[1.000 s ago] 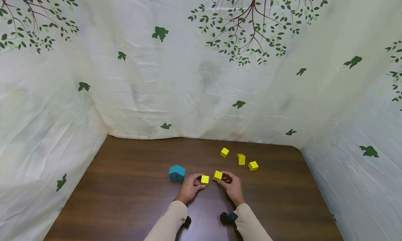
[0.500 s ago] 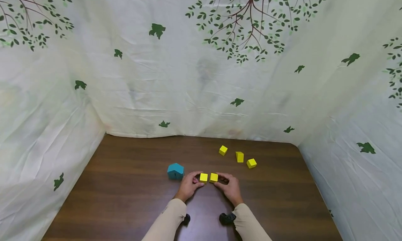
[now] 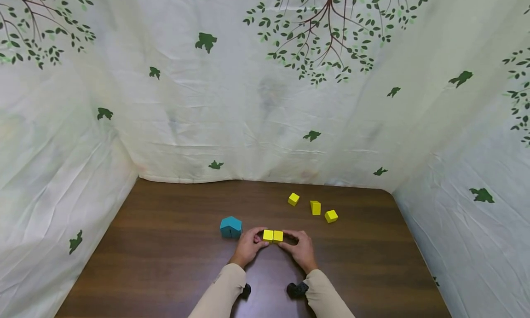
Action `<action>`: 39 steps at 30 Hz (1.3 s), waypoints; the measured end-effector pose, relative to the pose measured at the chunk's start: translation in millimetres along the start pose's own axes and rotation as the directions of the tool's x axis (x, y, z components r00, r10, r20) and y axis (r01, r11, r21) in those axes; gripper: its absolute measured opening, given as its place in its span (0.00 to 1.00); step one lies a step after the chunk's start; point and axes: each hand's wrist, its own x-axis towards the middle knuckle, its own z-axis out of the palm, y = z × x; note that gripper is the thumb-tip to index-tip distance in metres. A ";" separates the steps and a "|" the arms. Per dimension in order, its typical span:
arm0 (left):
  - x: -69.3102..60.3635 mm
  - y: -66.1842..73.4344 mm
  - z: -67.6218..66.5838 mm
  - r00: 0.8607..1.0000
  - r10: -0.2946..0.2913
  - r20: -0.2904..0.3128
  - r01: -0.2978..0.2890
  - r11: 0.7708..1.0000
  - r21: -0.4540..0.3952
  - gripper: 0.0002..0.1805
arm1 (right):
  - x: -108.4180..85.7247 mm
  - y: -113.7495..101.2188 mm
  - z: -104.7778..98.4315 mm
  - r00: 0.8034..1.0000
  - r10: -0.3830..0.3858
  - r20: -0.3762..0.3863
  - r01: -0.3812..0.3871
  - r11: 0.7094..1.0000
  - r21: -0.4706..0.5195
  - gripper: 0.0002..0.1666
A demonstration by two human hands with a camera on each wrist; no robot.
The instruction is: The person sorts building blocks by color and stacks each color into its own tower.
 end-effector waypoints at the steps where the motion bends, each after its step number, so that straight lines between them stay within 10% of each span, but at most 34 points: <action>1: -0.5 0.2 -0.1 1.000 -0.005 0.002 0.005 1.000 0.000 0.21 | 0.0 0.1 0.6 1.000 0.007 0.002 -0.007 1.000 -0.004 0.22; 21: -1.5 -3.7 -1.1 1.000 -0.004 0.008 0.003 1.000 0.011 0.22 | -1.4 0.6 4.4 0.999 0.040 0.017 -0.040 0.999 -0.004 0.26; 29: -1.8 -2.4 -1.7 1.000 -0.013 0.016 0.013 1.000 0.012 0.22 | -3.0 3.0 -5.8 0.997 -0.003 0.071 -0.006 0.993 0.116 0.29; 39: -0.5 2.3 -1.6 1.000 -0.025 0.018 0.025 1.000 -0.010 0.22 | 18.3 12.6 -24.1 0.994 0.101 -0.043 -0.083 0.950 0.301 0.26</action>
